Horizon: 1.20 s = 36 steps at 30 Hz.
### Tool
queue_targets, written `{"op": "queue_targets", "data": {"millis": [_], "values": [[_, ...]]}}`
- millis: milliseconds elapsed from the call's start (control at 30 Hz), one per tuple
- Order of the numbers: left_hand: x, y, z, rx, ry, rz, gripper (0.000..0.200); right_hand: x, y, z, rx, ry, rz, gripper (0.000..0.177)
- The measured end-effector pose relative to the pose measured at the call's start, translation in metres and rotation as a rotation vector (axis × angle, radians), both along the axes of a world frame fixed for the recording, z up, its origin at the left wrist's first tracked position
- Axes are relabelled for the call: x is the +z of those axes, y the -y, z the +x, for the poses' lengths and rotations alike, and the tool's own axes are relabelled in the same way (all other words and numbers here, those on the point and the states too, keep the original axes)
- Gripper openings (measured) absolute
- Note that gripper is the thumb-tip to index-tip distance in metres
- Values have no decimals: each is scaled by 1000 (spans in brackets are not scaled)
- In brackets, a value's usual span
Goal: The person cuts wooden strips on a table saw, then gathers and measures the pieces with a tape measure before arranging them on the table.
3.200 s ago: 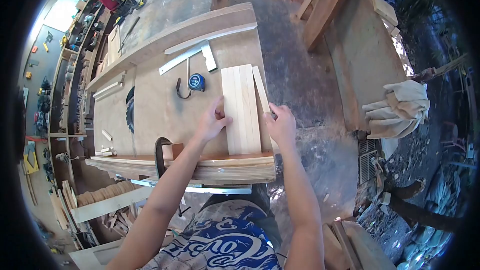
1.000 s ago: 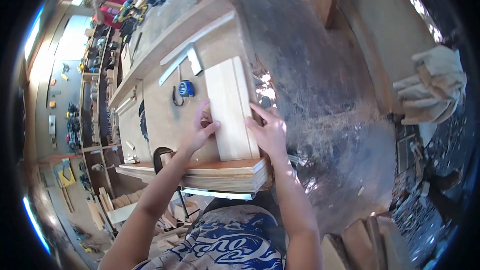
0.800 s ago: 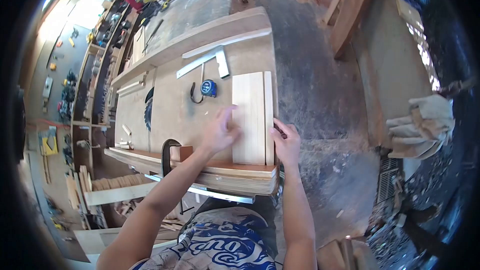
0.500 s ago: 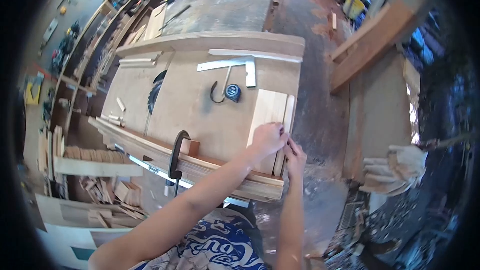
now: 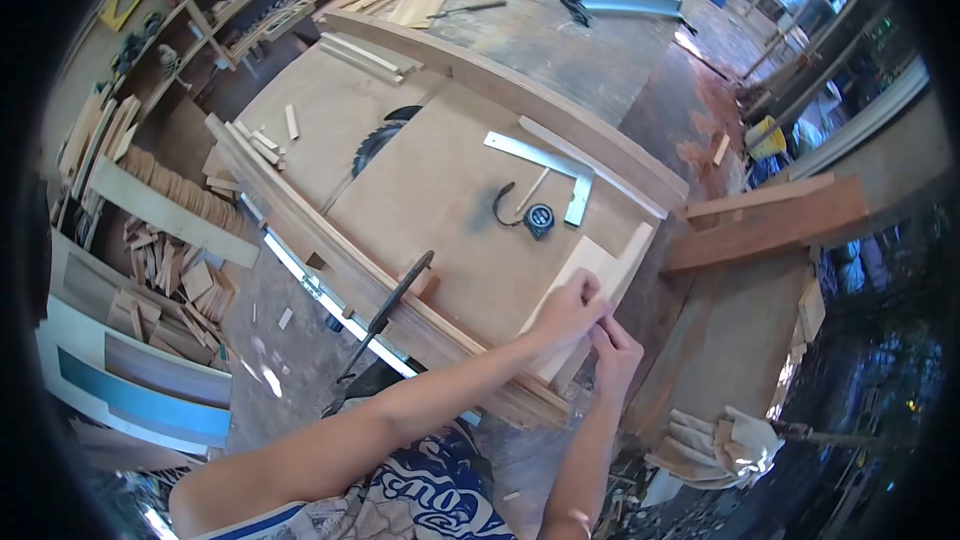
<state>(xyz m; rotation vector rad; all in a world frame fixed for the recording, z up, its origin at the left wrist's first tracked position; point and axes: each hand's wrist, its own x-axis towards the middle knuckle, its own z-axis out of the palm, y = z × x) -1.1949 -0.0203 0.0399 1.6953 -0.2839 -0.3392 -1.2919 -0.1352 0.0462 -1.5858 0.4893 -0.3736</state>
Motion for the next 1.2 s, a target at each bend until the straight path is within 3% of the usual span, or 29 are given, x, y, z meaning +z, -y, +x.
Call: {"op": "queue_targets", "data": {"millis": [33, 100, 133, 167, 200, 233, 300, 400, 467, 567, 600, 633, 700, 767, 833, 900, 967, 1033, 1100, 1200], "values": [[-6, -4, 10, 120, 19, -192, 41, 9, -1, 13, 162, 2, -59, 36], [14, -45, 29, 132, -41, -129, 36, 18, -15, 57, 223, 11, -87, 30], [4, -60, 41, 137, -20, -310, 35, 17, -24, 82, 271, 14, -110, 26], [1, -77, 48, 137, 5, -488, 34, -1, -24, 110, 319, -21, -327, 32], [15, -98, 45, 150, 19, -488, 34, -25, -25, 138, 359, -54, -544, 41], [38, -120, 36, 116, -38, -564, 33, -39, -34, 160, 368, -41, -546, 41], [77, -162, 13, 82, -96, -639, 32, -54, -52, 186, 344, 123, -1269, 71], [111, -225, -16, 114, -265, -635, 34, -38, -79, 195, 484, -57, -1383, 86], [116, -255, -31, 28, -386, -781, 31, -44, -76, 203, 470, -1, -1373, 76], [102, -285, -45, -66, -334, -741, 30, -36, -76, 205, 456, 2, -1259, 63], [112, -284, -53, 41, -285, -581, 33, -26, -81, 197, 427, -74, -1163, 60], [115, -287, -53, 57, -274, -590, 33, -11, -89, 184, 440, -59, -1172, 60], [118, -286, -52, 20, -20, -304, 26, 32, -100, 144, 412, -6, -972, 56], [118, -274, -50, 58, 31, -305, 22, 96, -119, 88, 675, -72, -428, 48], [124, -264, -45, 7, 164, -244, 23, 101, -123, 48, 683, -15, -117, 47], [137, -258, -45, -151, 95, -246, 26, 115, -147, 6, 635, 96, 223, 50], [142, -256, -51, -310, 19, -245, 31, 111, -156, -22, 665, 1, 254, 54], [142, -259, -56, -500, 49, -149, 32, 95, -166, -55, 529, -30, 256, 55], [136, -264, -61, -563, 6, -133, 32, 117, -185, -76, 425, -53, -44, 52], [129, -273, -64, -682, -29, -195, 29, 128, -197, -94, 463, -82, -150, 46]]}}
